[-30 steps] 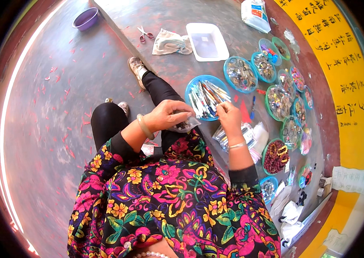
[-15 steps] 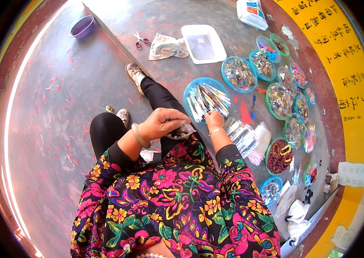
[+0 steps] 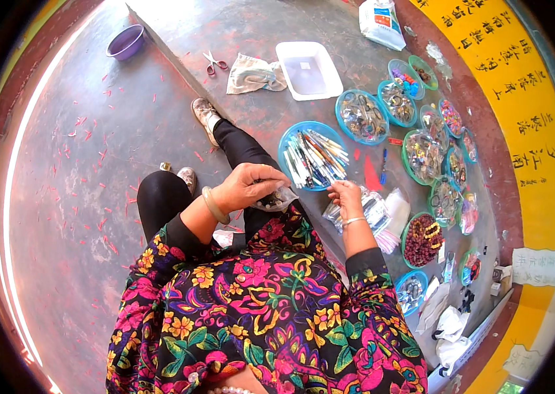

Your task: The person sits on the floor and organizes a collection of markers. They pick up markers from a blue tray and place them into a clear plastic bag, arranging them by color. The person handles the markers and the bag repeatedly, sorting the items.

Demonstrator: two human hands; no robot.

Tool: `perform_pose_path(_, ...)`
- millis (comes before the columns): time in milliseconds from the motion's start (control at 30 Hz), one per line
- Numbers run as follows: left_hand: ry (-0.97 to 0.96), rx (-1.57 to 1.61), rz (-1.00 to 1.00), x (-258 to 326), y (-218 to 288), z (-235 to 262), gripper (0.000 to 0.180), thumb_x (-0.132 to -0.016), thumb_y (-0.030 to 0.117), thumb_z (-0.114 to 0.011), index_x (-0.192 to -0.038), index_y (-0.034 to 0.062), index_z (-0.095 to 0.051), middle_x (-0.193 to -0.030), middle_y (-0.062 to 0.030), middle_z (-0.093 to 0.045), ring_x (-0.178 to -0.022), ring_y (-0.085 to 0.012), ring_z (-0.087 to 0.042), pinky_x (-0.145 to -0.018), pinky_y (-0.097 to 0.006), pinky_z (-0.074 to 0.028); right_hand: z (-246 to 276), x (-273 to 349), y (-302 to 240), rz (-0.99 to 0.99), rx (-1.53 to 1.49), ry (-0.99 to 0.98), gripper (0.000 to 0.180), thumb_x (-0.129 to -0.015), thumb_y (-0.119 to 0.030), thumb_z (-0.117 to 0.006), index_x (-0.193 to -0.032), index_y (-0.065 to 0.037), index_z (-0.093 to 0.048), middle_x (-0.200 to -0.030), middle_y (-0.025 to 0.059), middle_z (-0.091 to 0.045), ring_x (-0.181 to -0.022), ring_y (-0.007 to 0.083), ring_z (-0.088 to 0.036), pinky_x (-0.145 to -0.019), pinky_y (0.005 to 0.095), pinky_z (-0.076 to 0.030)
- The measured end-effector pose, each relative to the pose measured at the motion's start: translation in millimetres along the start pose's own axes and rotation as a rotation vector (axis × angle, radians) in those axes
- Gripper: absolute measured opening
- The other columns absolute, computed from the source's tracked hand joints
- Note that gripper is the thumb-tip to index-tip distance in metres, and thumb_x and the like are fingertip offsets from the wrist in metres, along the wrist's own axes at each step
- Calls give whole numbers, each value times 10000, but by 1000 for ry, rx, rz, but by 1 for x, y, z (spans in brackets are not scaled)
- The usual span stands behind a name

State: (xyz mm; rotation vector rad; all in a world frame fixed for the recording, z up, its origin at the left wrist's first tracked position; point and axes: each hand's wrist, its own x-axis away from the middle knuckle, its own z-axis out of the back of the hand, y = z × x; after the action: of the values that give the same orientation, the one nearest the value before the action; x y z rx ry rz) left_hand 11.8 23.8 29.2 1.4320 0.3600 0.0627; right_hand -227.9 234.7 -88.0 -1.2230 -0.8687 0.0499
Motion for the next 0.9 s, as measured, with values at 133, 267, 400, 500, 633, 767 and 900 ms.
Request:
perform_pose_path(133,-5,26,56,-2,0,-1,179,-890,89,-591,-1015,-17,-664,-919,-80,-702,-841,-111,-637,-775,-262,-501,4,32,-24,75,-178,-174,125,-877,-146,-649,-939,-39,-629,-814,73,-681,-592,79,-598,-464,187,-431)
perform_pose_path(267,20,45,71,-1,-5,0,202,-895,105,-595,-1051,-10,-653,-914,-65,-699,-832,-92,-621,-769,-254,-497,-7,69,-63,189,-170,-288,114,-849,-96,-665,-942,-34,-647,-835,89,-696,-584,94,-611,-477,182,-434)
perform_pose_path(400,33,42,70,-1,-2,0,213,-897,111,-597,-1064,-9,-649,-915,-61,-698,-832,-88,-619,-766,-250,-496,-8,95,-103,371,-187,-265,122,-849,-47,-653,-968,-21,-644,-837,89,-691,-625,113,-633,-493,183,-440)
perform_pose_path(500,36,54,49,0,-5,-1,211,-895,108,-597,-1059,-13,-650,-905,-62,-698,-820,-84,-617,-755,-243,-496,-9,106,-123,540,-276,-271,127,-856,-45,-648,-977,-8,-636,-859,89,-685,-666,134,-650,-517,189,-450)
perform_pose_path(633,46,50,8,-1,-7,-3,209,-890,109,-600,-1047,-18,-654,-877,-61,-697,-787,-80,-611,-728,-235,-492,-24,130,-145,643,-254,-247,146,-865,-49,-640,-1003,-3,-628,-895,92,-678,-750,153,-664,-593,222,-474)
perform_pose_path(767,-3,12,99,-1,-1,1,205,-887,106,-593,-1039,-15,-658,-860,-66,-692,-769,-88,-610,-716,-242,-490,-44,151,-154,826,-17,-274,176,-865,-45,-641,-1029,17,-626,-895,104,-672,-762,143,-655,-609,222,-474)
perform_pose_path(900,36,-7,4,-1,0,-1,194,-883,97,-586,-1024,-11,-664,-862,-69,-692,-775,-96,-617,-724,-253,-492,-49,164,-164,962,169,-228,178,-848,-8,-648,-1021,31,-639,-901,110,-667,-765,139,-640,-632,230,-484)
